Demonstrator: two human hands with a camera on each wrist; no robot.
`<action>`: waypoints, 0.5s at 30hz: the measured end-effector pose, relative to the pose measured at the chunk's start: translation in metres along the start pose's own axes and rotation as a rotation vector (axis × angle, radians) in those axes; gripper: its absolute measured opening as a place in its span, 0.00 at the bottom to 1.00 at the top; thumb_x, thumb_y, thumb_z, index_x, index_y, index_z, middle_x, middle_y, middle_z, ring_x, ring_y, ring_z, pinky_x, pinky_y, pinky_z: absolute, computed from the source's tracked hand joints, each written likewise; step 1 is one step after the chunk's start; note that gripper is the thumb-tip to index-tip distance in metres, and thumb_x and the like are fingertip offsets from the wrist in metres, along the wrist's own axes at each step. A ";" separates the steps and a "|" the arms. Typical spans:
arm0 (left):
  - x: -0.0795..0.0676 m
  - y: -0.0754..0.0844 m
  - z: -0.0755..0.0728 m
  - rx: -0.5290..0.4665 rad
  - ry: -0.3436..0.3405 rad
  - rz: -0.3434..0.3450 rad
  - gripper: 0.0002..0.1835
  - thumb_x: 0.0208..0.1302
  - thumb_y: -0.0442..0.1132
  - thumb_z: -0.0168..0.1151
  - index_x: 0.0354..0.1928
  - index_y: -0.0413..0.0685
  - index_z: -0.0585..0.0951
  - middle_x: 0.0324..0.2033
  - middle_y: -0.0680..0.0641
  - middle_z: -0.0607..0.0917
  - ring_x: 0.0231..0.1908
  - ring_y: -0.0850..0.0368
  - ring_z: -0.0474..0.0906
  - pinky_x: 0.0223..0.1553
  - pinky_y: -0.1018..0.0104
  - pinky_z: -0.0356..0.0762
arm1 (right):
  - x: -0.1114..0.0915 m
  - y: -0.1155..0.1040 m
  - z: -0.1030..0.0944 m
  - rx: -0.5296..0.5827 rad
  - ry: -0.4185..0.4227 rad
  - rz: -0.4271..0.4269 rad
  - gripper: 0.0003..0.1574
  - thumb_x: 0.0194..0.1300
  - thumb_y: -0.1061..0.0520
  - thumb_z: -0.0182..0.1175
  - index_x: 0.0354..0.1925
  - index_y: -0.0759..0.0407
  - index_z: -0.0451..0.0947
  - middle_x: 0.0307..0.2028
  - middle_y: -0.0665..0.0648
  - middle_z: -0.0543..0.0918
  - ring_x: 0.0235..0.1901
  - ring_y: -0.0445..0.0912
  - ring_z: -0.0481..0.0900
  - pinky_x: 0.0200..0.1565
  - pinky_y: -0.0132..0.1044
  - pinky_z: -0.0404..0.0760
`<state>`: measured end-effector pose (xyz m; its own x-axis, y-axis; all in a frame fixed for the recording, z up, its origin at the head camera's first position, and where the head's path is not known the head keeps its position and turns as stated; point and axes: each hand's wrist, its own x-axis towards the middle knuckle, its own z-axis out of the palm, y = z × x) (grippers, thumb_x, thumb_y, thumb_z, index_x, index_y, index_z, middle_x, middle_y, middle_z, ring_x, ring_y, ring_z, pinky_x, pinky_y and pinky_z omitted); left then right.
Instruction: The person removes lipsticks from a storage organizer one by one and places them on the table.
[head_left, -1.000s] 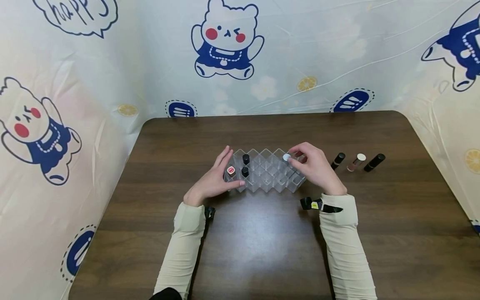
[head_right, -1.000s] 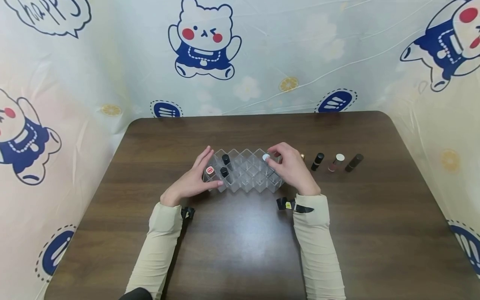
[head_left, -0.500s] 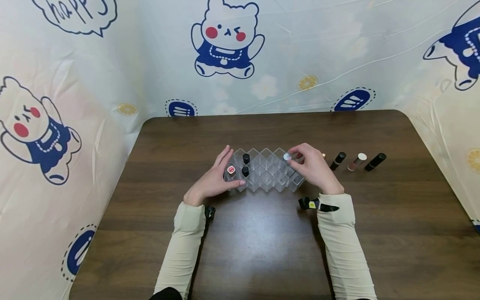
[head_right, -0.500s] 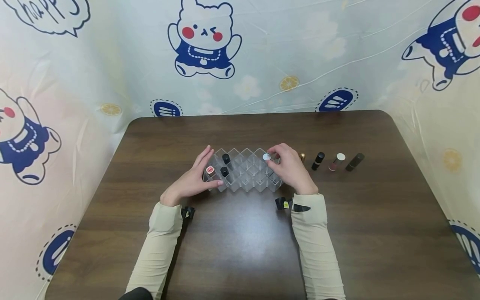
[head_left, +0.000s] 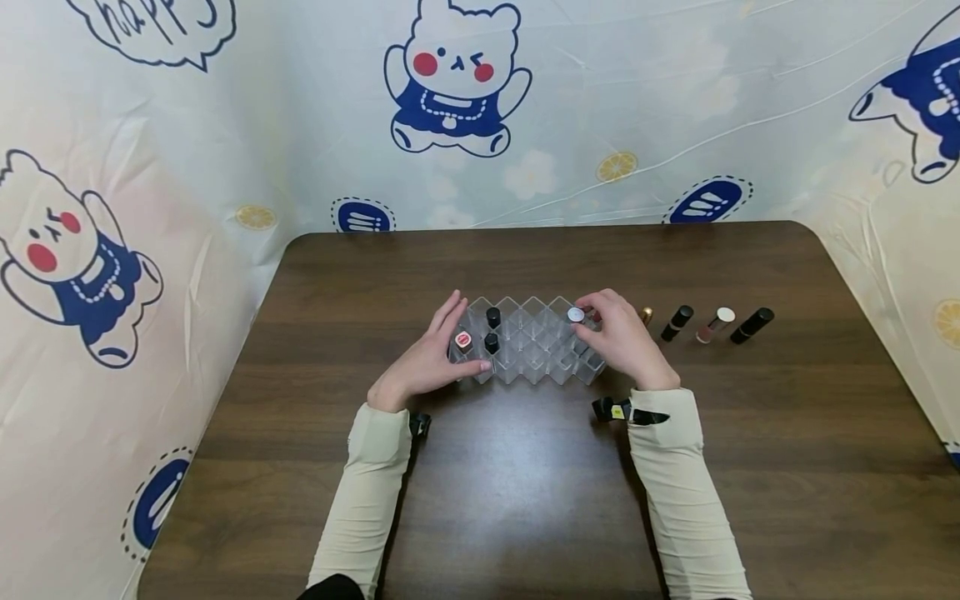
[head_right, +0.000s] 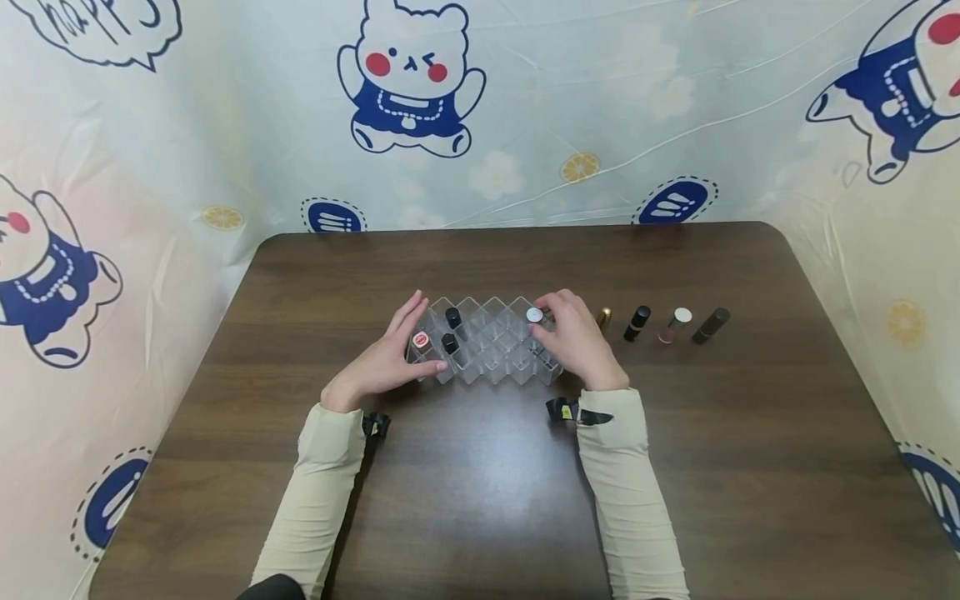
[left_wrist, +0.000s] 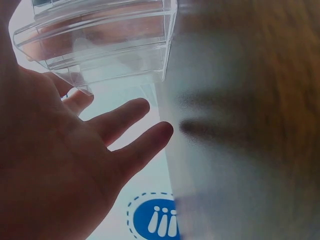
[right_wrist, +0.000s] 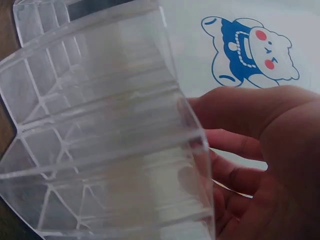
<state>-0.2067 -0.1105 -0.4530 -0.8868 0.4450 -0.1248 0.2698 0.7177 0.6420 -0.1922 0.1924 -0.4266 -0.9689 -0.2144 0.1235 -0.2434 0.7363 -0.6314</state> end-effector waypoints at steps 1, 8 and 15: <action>0.000 0.000 0.000 0.002 0.000 0.002 0.55 0.40 0.74 0.56 0.65 0.79 0.34 0.66 0.70 0.30 0.67 0.56 0.50 0.57 0.51 0.65 | 0.000 0.000 0.001 -0.004 0.002 0.001 0.18 0.59 0.55 0.59 0.46 0.62 0.74 0.43 0.59 0.73 0.39 0.51 0.70 0.39 0.42 0.71; 0.000 0.000 0.000 0.007 -0.004 0.013 0.55 0.41 0.73 0.56 0.66 0.77 0.35 0.65 0.73 0.28 0.67 0.56 0.50 0.57 0.51 0.65 | 0.000 -0.003 0.004 -0.026 0.020 -0.002 0.18 0.60 0.56 0.57 0.46 0.64 0.73 0.43 0.61 0.72 0.40 0.51 0.68 0.41 0.43 0.71; 0.000 -0.001 0.000 0.005 -0.003 0.011 0.55 0.41 0.73 0.56 0.66 0.77 0.35 0.65 0.72 0.29 0.67 0.56 0.50 0.57 0.51 0.65 | 0.000 -0.003 0.005 -0.024 0.016 0.003 0.19 0.60 0.56 0.56 0.47 0.65 0.73 0.43 0.62 0.72 0.40 0.51 0.68 0.41 0.43 0.71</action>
<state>-0.2069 -0.1108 -0.4536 -0.8828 0.4543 -0.1199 0.2814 0.7155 0.6394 -0.1908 0.1867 -0.4283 -0.9702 -0.2020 0.1336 -0.2410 0.7520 -0.6136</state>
